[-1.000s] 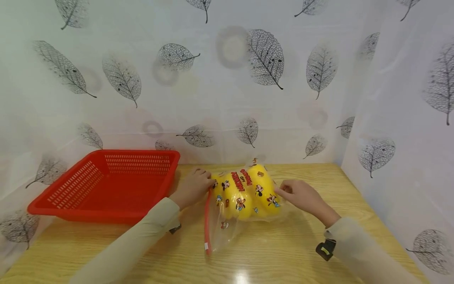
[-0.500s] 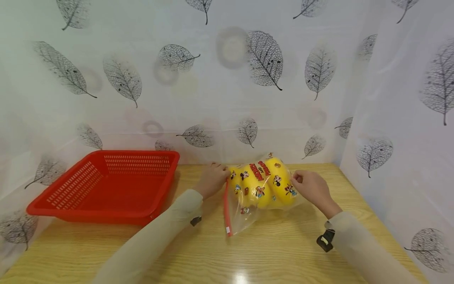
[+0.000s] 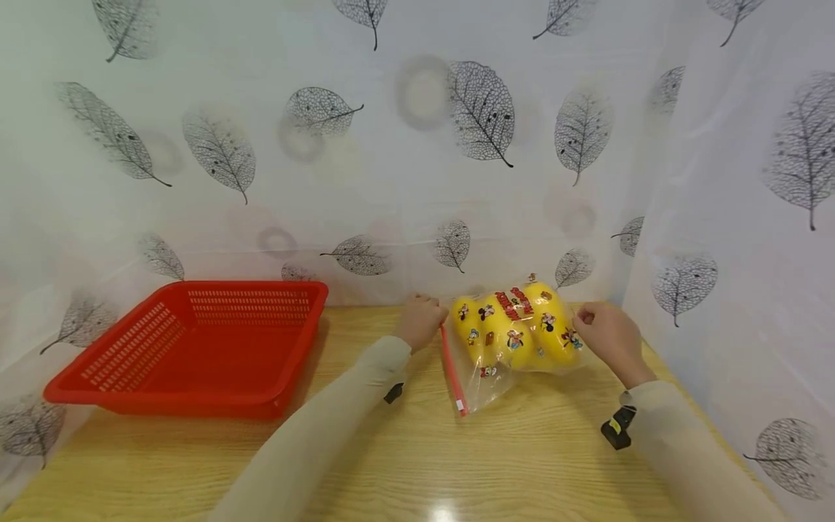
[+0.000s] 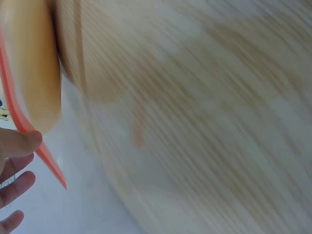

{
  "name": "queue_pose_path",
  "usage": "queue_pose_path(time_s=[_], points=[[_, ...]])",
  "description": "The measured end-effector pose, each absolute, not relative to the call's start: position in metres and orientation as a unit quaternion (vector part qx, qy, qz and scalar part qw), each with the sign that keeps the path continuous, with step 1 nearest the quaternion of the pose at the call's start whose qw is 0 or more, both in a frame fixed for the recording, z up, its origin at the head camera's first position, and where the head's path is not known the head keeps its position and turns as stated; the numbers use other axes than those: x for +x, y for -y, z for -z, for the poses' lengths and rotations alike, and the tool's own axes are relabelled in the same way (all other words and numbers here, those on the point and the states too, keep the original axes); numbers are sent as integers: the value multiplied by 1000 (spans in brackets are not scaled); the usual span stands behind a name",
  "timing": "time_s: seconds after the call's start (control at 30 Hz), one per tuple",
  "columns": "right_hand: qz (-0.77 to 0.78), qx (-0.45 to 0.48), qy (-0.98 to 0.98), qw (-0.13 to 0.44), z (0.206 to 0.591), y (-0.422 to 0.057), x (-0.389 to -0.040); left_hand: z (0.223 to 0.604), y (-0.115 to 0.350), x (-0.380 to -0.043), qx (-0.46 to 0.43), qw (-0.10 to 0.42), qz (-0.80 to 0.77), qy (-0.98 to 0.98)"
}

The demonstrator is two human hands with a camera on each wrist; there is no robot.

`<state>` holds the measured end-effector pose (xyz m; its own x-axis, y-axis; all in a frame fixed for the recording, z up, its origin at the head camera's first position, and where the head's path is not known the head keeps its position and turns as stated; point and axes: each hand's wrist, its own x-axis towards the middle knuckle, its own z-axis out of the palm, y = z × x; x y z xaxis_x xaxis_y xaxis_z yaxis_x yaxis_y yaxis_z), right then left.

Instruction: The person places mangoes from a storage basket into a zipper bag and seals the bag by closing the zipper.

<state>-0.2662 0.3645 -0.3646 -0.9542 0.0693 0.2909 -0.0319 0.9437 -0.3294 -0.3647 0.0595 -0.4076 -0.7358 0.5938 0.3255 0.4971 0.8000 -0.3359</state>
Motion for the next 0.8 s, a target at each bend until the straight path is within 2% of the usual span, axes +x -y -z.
queue_pose_path(time_s=[0.43, 0.8], points=[[-142, -62, 979, 133, 360, -400, -257, 418, -103, -364, -283, 220, -124, 925], [-134, -91, 981, 110, 357, -405, -251, 418, -107, -360, -299, 210, -113, 924]])
